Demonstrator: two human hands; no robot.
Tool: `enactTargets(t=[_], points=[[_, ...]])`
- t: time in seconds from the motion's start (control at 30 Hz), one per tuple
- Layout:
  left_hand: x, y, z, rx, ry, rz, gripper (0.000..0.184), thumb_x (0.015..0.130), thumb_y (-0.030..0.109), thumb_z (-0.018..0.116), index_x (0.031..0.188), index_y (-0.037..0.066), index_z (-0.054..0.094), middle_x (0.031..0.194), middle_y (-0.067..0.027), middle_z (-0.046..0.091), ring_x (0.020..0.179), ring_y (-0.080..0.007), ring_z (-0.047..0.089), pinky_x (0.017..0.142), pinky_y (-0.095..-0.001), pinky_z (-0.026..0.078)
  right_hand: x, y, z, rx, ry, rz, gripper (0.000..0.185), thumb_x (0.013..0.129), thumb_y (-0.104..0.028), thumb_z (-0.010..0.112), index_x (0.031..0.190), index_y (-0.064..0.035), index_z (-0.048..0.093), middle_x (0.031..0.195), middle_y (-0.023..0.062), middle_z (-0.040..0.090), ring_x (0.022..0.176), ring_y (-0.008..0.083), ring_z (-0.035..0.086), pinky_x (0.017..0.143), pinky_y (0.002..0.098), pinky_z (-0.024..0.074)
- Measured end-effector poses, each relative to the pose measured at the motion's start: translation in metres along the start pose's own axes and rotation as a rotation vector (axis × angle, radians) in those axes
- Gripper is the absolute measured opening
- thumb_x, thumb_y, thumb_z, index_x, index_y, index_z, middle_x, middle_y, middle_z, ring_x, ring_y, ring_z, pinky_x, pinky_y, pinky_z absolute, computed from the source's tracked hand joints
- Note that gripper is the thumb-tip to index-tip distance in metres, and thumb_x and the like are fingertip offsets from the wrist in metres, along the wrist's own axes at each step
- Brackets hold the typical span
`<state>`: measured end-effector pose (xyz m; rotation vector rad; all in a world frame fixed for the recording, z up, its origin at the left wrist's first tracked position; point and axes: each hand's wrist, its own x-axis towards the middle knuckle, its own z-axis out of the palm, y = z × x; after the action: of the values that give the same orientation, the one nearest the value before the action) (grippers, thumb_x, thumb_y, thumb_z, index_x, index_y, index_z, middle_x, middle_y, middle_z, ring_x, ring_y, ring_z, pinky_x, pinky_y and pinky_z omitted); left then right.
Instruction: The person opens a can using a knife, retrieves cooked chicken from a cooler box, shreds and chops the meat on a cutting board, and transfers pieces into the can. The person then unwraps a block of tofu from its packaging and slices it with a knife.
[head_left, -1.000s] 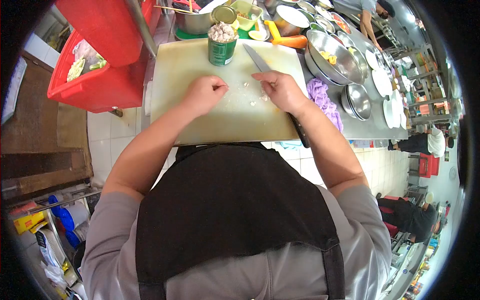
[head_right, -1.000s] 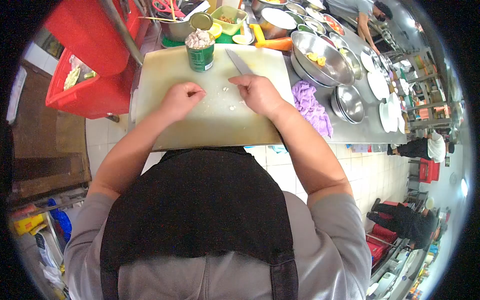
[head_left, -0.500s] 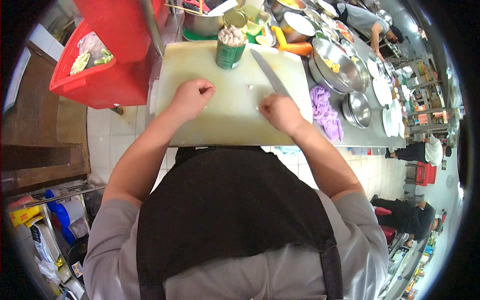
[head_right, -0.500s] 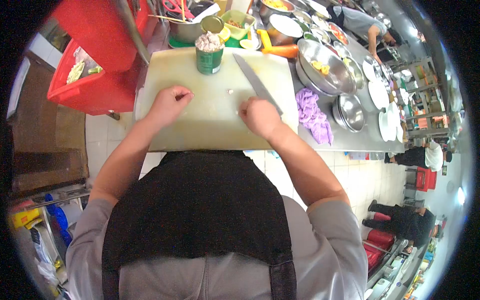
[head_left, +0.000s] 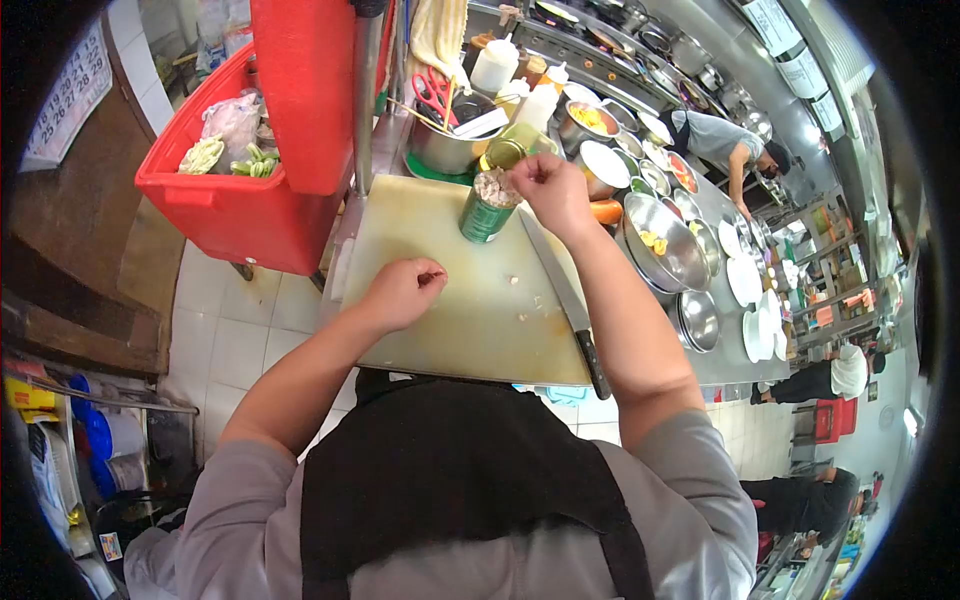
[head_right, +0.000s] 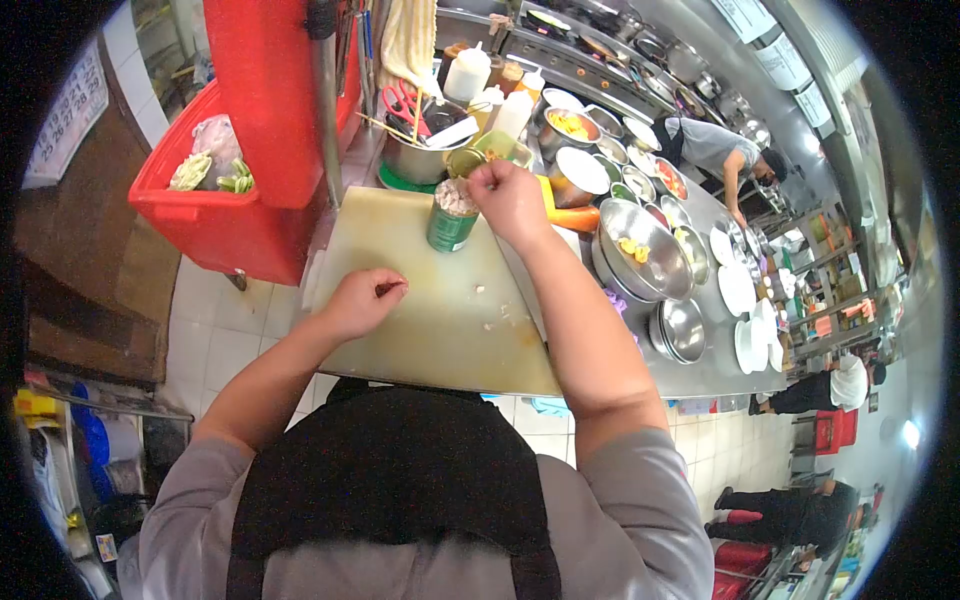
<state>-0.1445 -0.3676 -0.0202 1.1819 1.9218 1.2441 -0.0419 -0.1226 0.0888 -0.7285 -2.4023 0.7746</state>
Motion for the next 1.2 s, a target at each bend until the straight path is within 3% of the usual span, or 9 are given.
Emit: enactTargets(t=[0.1, 0.23, 0.27, 0.33, 0.43, 0.53, 0.8, 0.9, 1.2], points=[[-0.003, -0.002, -0.005, 0.016, 0.017, 0.011, 0.022, 0.095, 0.019, 0.067, 0.106, 0.0, 0.072, 0.09, -0.0115, 0.074, 0.08, -0.0168, 0.068, 0.076, -0.0328, 0.054, 0.008, -0.008, 0.015, -0.029, -0.07, -0.099, 0.012, 0.088, -0.018, 0.074, 0.093, -0.0068, 0.075, 0.086, 0.0087, 0.07, 0.075, 0.0175, 0.066, 0.069, 0.0314, 0.0534], [-0.005, -0.007, -0.014, 0.05, 0.034, 0.09, 0.021, 0.095, 0.018, 0.067, 0.103, 0.0, 0.072, 0.091, -0.012, 0.073, 0.083, -0.0176, 0.069, 0.078, -0.0335, 0.054, -0.001, -0.002, 0.003, -0.322, -0.007, -0.451, 0.011, 0.089, -0.017, 0.074, 0.095, -0.0084, 0.076, 0.095, 0.0122, 0.07, 0.083, 0.0266, 0.069, 0.074, 0.0358, 0.055], [-0.004, -0.009, -0.017, 0.043, 0.059, 0.107, 0.02, 0.094, 0.019, 0.067, 0.102, 0.001, 0.072, 0.091, -0.0126, 0.073, 0.083, -0.0188, 0.069, 0.077, -0.0339, 0.054, -0.018, -0.015, -0.014, -0.277, -0.014, -0.351, 0.013, 0.091, -0.019, 0.068, 0.097, -0.0109, 0.076, 0.099, 0.0154, 0.068, 0.097, 0.0369, 0.065, 0.086, 0.0429, 0.0534], [-0.01, -0.013, -0.021, 0.079, 0.078, 0.102, 0.02, 0.093, 0.019, 0.066, 0.1, 0.002, 0.072, 0.09, -0.014, 0.072, 0.082, -0.0237, 0.068, 0.076, -0.0366, 0.053, -0.056, -0.018, -0.049, -0.323, -0.146, -0.175, 0.017, 0.093, -0.023, 0.065, 0.097, -0.0097, 0.075, 0.1, 0.0193, 0.07, 0.096, 0.0389, 0.066, 0.087, 0.0445, 0.0531], [-0.024, -0.014, -0.036, 0.211, 0.067, 0.074, 0.02, 0.09, 0.02, 0.066, 0.098, 0.003, 0.072, 0.09, -0.0157, 0.071, 0.082, -0.0316, 0.068, 0.075, -0.0417, 0.052, -0.126, 0.011, -0.084, -0.752, -0.672, 0.219, 0.047, 0.087, -0.034, 0.068, 0.129, -0.015, 0.062, 0.112, 0.0198, 0.07, 0.106, 0.038, 0.067, 0.091, 0.0451, 0.0526], [-0.043, -0.017, -0.047, 0.288, -0.001, 0.021, 0.019, 0.089, 0.02, 0.067, 0.097, 0.003, 0.072, 0.091, -0.0156, 0.07, 0.084, -0.0331, 0.067, 0.076, -0.0423, 0.052, -0.196, 0.049, -0.086, -0.697, -0.722, 0.445, 0.063, 0.083, -0.026, 0.073, 0.141, -0.0172, 0.05, 0.116, 0.0241, 0.066, 0.106, 0.0408, 0.066, 0.092, 0.0472, 0.0524], [-0.042, -0.005, -0.04, 0.488, -0.139, 0.138, 0.023, 0.086, 0.02, 0.072, 0.102, 0.003, 0.07, 0.098, -0.0148, 0.066, 0.093, -0.0319, 0.066, 0.082, -0.0404, 0.052, -0.303, 0.06, -0.076, -0.42, -0.115, 0.462, 0.051, 0.091, -0.008, 0.06, 0.141, -0.0124, 0.051, 0.112, 0.0286, 0.063, 0.102, 0.0454, 0.064, 0.089, 0.0486, 0.0525], [-0.044, -0.009, -0.036, 0.553, -0.109, 0.328, 0.028, 0.084, 0.02, 0.074, 0.105, 0.004, 0.069, 0.103, -0.015, 0.065, 0.097, -0.035, 0.064, 0.085, -0.0419, 0.051, -0.344, 0.051, -0.065, -0.301, -0.029, 0.494, 0.046, 0.093, -0.012, 0.062, 0.138, -0.0139, 0.053, 0.106, 0.0264, 0.064, 0.097, 0.0453, 0.064, 0.087, 0.0492, 0.0534], [-0.012, -0.014, -0.021, 0.471, -0.315, 0.309, 0.026, 0.083, 0.015, 0.075, 0.106, 0.004, 0.069, 0.102, -0.0154, 0.065, 0.092, -0.0316, 0.066, 0.079, -0.04, 0.053, -0.361, -0.033, -0.026, -0.054, -0.103, 0.495, 0.044, 0.096, -0.013, 0.066, 0.138, -0.0161, 0.055, 0.089, 0.0195, 0.066, 0.078, 0.0377, 0.067, 0.071, 0.0419, 0.0546]])
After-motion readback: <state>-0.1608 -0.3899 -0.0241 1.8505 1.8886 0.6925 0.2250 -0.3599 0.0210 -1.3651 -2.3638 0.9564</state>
